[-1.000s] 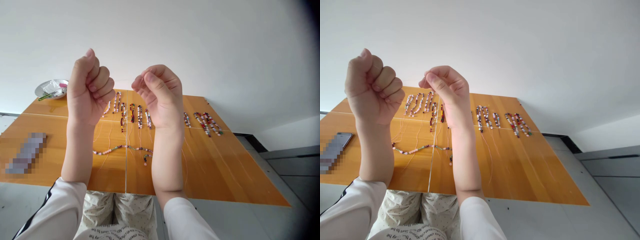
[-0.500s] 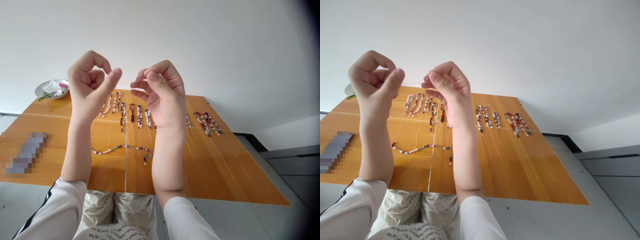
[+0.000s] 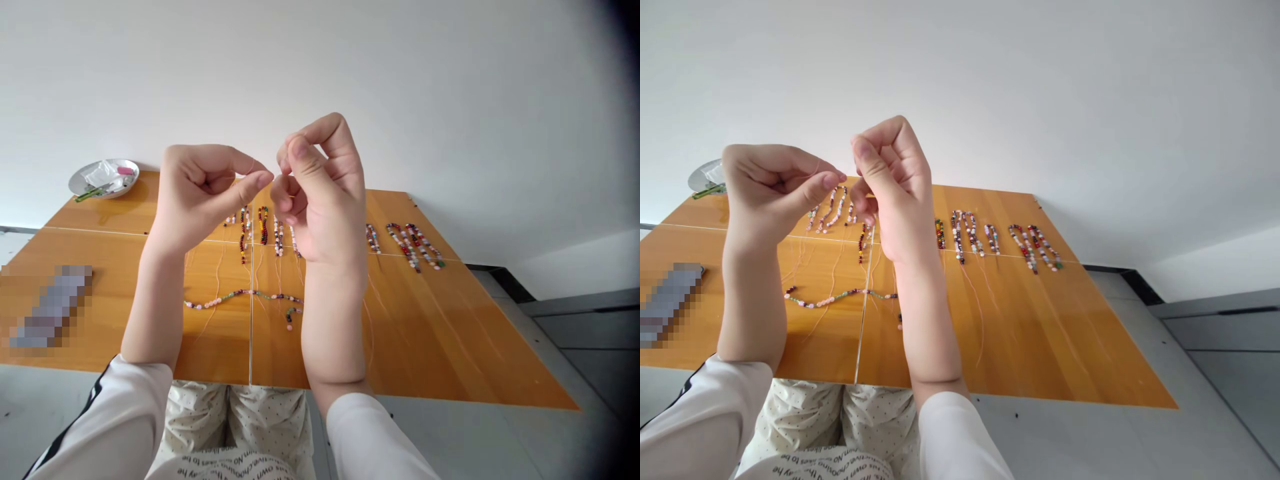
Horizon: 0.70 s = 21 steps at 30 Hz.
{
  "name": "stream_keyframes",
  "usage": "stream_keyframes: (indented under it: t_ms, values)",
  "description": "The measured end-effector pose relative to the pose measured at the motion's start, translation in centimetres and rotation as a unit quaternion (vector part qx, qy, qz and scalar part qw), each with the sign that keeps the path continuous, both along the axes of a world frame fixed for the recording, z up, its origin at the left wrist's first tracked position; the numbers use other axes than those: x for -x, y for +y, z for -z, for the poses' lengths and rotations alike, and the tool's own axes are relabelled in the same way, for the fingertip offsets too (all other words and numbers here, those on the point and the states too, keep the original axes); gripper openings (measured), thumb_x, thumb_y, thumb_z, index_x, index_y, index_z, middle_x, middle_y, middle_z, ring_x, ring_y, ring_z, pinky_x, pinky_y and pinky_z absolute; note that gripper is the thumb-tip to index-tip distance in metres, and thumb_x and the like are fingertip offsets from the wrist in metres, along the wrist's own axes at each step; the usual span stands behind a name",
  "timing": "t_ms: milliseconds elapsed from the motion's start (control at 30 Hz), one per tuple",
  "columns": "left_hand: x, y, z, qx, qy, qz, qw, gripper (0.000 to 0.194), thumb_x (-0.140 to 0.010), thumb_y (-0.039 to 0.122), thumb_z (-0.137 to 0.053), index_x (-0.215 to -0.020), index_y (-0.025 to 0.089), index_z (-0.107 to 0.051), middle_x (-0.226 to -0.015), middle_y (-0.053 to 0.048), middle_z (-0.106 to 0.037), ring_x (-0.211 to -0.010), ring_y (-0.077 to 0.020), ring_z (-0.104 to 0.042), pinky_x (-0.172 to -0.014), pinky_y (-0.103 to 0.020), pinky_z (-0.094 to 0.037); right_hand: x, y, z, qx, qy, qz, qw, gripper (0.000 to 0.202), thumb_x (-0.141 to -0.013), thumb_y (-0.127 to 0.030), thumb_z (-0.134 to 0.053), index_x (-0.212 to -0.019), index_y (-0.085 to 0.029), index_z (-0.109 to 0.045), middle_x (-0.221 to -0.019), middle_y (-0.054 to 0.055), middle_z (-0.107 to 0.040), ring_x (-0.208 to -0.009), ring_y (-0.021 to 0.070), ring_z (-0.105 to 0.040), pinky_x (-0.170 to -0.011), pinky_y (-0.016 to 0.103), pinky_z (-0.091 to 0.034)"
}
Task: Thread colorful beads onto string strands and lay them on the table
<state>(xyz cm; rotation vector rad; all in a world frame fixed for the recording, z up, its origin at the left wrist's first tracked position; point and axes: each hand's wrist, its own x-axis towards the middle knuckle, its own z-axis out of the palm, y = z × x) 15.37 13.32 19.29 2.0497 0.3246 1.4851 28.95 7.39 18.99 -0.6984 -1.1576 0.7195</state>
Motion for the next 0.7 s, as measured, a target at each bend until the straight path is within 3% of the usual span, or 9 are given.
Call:
stream_keyframes:
  t_ms: [167,333,400,500,600,700]
  values:
    - [-0.6,-0.3,0.1,-0.013,-0.056,-0.032,0.998,0.018,-0.080,0.031,-0.078,-0.067,0.020,-0.074,-0.045,0.006,-0.025,-0.044,-0.0049,-0.021,-0.041,-0.027,-0.015,0.2,0.3,0.4,0.000,-0.023,0.045,0.999,0.036,-0.089,-0.054,-0.065,-0.083,-0.027,-0.041,-0.060,-0.006,-0.032,-0.045,0.0087,-0.022,-0.039,0.026,-0.018]
    - [-1.5,-0.8,0.2,0.057,-0.078,-0.045,0.994,0.031,-0.080,0.046,-0.076,-0.065,0.021,-0.066,-0.045,0.007,-0.028,-0.041,-0.0036,-0.019,-0.042,-0.027,-0.013,1.1,1.0,0.9,-0.043,0.023,0.071,0.996,0.037,-0.090,-0.055,-0.063,-0.083,-0.027,-0.040,-0.054,-0.008,-0.021,-0.044,0.0097,-0.018,-0.039,0.028,-0.015]
    - [-2.0,-0.6,0.5,0.105,-0.085,-0.012,0.991,0.034,-0.081,0.050,-0.075,-0.068,0.021,-0.064,-0.045,0.007,-0.028,-0.040,-0.0034,-0.018,-0.040,-0.027,-0.012,1.5,1.4,1.1,-0.059,0.040,0.102,0.992,0.039,-0.089,-0.058,-0.062,-0.082,-0.027,-0.039,-0.053,-0.009,-0.021,-0.043,0.0097,-0.018,-0.039,0.028,-0.016]
    - [-2.8,-0.4,1.1,0.183,-0.111,0.094,0.972,0.036,-0.079,0.052,-0.076,-0.070,0.021,-0.061,-0.044,0.009,-0.022,-0.037,-0.0030,-0.014,-0.037,-0.026,-0.010,1.9,2.1,1.5,-0.069,0.048,0.136,0.987,0.042,-0.091,-0.063,-0.056,-0.082,-0.027,-0.035,-0.053,-0.009,-0.023,-0.042,0.0099,-0.021,-0.040,0.028,-0.018]
    - [-3.3,-0.6,1.3,0.272,-0.123,0.207,0.932,0.030,-0.080,0.045,-0.077,-0.071,0.021,-0.059,-0.045,0.011,-0.016,-0.038,-0.0033,-0.010,-0.036,-0.024,-0.008,2.0,2.5,1.8,-0.071,0.054,0.131,0.987,0.042,-0.091,-0.062,-0.055,-0.083,-0.028,-0.033,-0.053,-0.010,-0.022,-0.040,0.0102,-0.021,-0.039,0.028,-0.017]
    - [-3.4,-1.2,1.0,0.342,-0.126,0.264,0.893,0.023,-0.090,0.035,-0.065,-0.074,0.020,-0.058,-0.048,0.011,-0.013,-0.041,-0.0040,-0.006,-0.037,-0.020,-0.009,2.1,2.6,2.0,-0.074,0.071,0.123,0.987,0.038,-0.090,-0.057,-0.058,-0.083,-0.028,-0.034,-0.051,-0.010,-0.023,-0.039,0.0108,-0.020,-0.038,0.029,-0.017]
